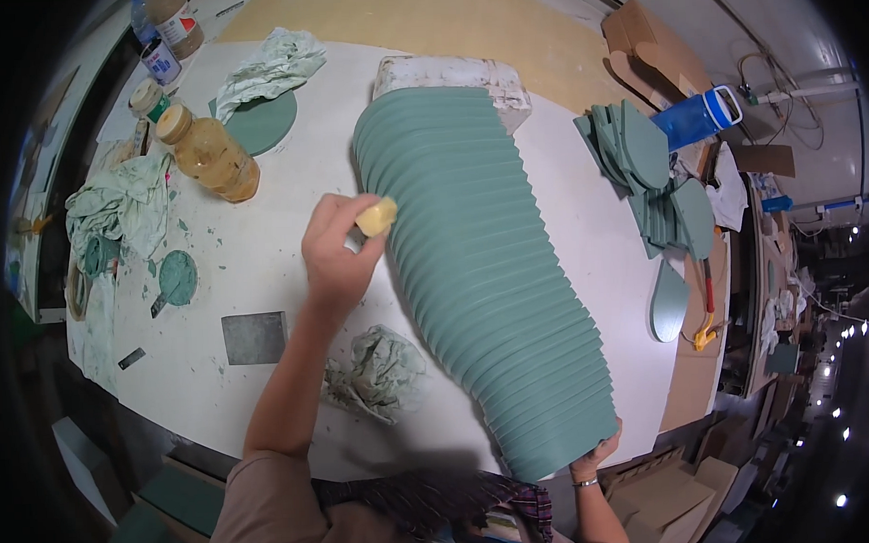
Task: The person wipes green foam components with a sponge and a cloth. They then use a small hand tool to trim and separate the individual foam sections from a larger stack.
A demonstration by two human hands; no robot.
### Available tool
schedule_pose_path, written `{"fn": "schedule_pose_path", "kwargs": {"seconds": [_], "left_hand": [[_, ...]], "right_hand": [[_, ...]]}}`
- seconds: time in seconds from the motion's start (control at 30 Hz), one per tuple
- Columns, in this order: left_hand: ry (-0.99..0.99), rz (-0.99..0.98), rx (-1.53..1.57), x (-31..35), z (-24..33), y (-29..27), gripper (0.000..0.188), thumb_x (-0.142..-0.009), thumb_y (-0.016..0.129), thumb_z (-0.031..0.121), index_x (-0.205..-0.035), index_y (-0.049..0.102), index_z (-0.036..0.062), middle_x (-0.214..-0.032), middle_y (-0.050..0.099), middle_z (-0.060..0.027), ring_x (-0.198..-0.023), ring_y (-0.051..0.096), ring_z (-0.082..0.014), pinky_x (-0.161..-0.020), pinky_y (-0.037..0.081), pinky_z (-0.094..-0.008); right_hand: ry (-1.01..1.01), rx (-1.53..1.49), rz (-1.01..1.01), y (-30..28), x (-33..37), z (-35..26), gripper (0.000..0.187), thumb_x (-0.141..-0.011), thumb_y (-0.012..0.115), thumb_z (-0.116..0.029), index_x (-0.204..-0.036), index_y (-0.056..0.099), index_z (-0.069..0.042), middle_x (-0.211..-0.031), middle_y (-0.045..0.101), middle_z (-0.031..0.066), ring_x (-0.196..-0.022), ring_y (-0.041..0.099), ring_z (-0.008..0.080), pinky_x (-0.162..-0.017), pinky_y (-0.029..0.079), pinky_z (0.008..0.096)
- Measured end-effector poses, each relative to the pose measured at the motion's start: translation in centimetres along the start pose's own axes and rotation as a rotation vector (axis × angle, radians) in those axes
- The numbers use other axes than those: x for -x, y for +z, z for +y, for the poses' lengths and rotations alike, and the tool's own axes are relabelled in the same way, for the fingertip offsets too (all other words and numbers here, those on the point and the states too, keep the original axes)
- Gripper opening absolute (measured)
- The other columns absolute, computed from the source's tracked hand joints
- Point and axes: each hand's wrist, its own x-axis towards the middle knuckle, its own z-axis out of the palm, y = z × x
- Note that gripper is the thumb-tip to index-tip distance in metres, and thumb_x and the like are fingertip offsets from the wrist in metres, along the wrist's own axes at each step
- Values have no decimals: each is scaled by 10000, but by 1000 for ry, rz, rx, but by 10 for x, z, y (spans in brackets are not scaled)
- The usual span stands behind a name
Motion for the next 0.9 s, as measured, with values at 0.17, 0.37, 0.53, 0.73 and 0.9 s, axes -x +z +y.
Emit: {"fn": "schedule_pose_path", "kwargs": {"seconds": [0.17, 0.37, 0.53, 0.73, 0.9], "left_hand": [[-37, 8, -127, 34, -24, -8, 298, -728, 746, -87, -1007, 678, -8, -916, 623, -104, -819, 626, -242, -731, 504, -311], [-2, 4, 14, 10, 10, -5, 316, -728, 753, -68, -1025, 665, -7, -922, 616, -112, -821, 621, -247, -736, 502, -313], [-25, -14, -97, 39, -6, -8, 338, -683, 772, -31, -1003, 680, 25, -884, 613, -107, -788, 616, -281, -699, 499, -363], [-39, -23, 11, 19, 19, -6, 279, -724, 767, -57, -974, 661, 5, -884, 616, -116, -788, 627, -262, -721, 502, -325], [-16, -76, -151, 47, 6, -11, 279, -721, 771, -49, -965, 651, 16, -886, 618, -111, -795, 627, -269, -712, 498, -336]], "right_hand": [[-25, -23, 24, 4, 1, 1, 923, -848, 427, -856, -985, 559, 47, -901, 553, 69, -828, 548, 173, -759, 474, 329], [-38, 5, 5, 1, -1, 4, 927, -856, 407, -859, -984, 552, 47, -891, 528, 59, -827, 523, 164, -747, 461, 326], [-4, -30, -5, 2, 2, -1, 910, -860, 423, -847, -971, 552, 47, -917, 527, 67, -856, 527, 161, -772, 460, 325], [-4, -39, 8, 2, 0, -1, 903, -863, 431, -837, -994, 548, 49, -909, 533, 61, -850, 530, 166, -773, 463, 324], [-37, -59, 14, 1, 2, 9, 890, -878, 427, -817, -1011, 547, 54, -919, 542, 70, -849, 536, 178, -770, 461, 327]]}}
